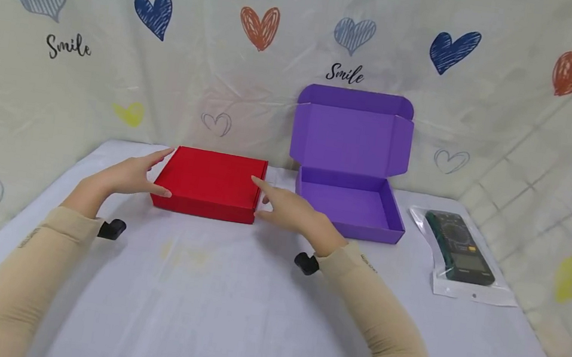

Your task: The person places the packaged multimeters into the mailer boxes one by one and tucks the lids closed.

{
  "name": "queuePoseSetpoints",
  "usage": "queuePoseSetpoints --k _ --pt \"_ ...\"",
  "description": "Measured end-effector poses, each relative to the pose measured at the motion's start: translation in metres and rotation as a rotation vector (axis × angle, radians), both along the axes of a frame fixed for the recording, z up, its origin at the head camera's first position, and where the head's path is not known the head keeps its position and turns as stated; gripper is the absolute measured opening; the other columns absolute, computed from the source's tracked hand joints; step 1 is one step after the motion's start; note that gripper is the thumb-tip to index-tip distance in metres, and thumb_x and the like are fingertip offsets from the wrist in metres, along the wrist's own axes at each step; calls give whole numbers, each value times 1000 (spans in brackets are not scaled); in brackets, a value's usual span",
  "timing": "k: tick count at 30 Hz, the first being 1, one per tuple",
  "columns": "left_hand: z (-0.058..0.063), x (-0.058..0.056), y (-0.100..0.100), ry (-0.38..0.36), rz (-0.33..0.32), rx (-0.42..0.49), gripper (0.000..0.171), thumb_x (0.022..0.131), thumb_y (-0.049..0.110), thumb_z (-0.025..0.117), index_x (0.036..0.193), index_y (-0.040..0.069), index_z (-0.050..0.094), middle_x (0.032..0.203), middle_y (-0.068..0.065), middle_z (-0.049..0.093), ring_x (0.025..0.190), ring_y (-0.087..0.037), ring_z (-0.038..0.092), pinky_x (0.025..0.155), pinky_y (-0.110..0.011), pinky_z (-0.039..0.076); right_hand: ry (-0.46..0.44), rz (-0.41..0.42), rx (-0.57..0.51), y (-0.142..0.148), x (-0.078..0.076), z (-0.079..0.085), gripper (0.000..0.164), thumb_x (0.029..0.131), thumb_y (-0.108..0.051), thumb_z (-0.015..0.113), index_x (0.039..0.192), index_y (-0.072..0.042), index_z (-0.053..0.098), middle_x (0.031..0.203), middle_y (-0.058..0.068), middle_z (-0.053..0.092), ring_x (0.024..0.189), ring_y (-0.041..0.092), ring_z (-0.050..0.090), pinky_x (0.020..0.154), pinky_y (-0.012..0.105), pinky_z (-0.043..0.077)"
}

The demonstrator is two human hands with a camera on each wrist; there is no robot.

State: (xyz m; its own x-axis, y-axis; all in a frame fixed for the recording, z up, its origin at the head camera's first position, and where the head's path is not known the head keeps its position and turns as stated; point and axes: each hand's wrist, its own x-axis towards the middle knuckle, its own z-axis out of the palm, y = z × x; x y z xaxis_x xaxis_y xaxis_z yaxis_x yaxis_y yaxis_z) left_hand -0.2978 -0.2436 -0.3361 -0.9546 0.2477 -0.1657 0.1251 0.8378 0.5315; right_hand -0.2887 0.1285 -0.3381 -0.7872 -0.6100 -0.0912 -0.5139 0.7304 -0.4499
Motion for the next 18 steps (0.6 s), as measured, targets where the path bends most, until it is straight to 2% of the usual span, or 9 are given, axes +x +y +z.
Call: queuePoseSetpoints --k 5,11,18 --pt "12 7 2 41 13 57 101 93 40 74 167 23 6 164 -22 27 146 -48 30 109 -70 34 103 21 -75 15 10 11 67 101 -20 67 160 -16 37 134 12 63 108 24 65 83 39 56" --pt "20 12 11 121 31 119 89 99 38 67 167 22 12 163 -20 32 144 -45 36 108 -67 37 181 29 -162 30 24 23 49 101 -20 68 148 -14 56 136 6 63 108 24 65 85 42 56" --pt "25 20 32 275 62 164 81 100 35 67 165 19 21 156 -20 44 137 -44 47 103 -62 46 263 8 -277 48 37 36 38 99 -14 69 137 -9 66 110 3 69 98 20 65 88 46 56"
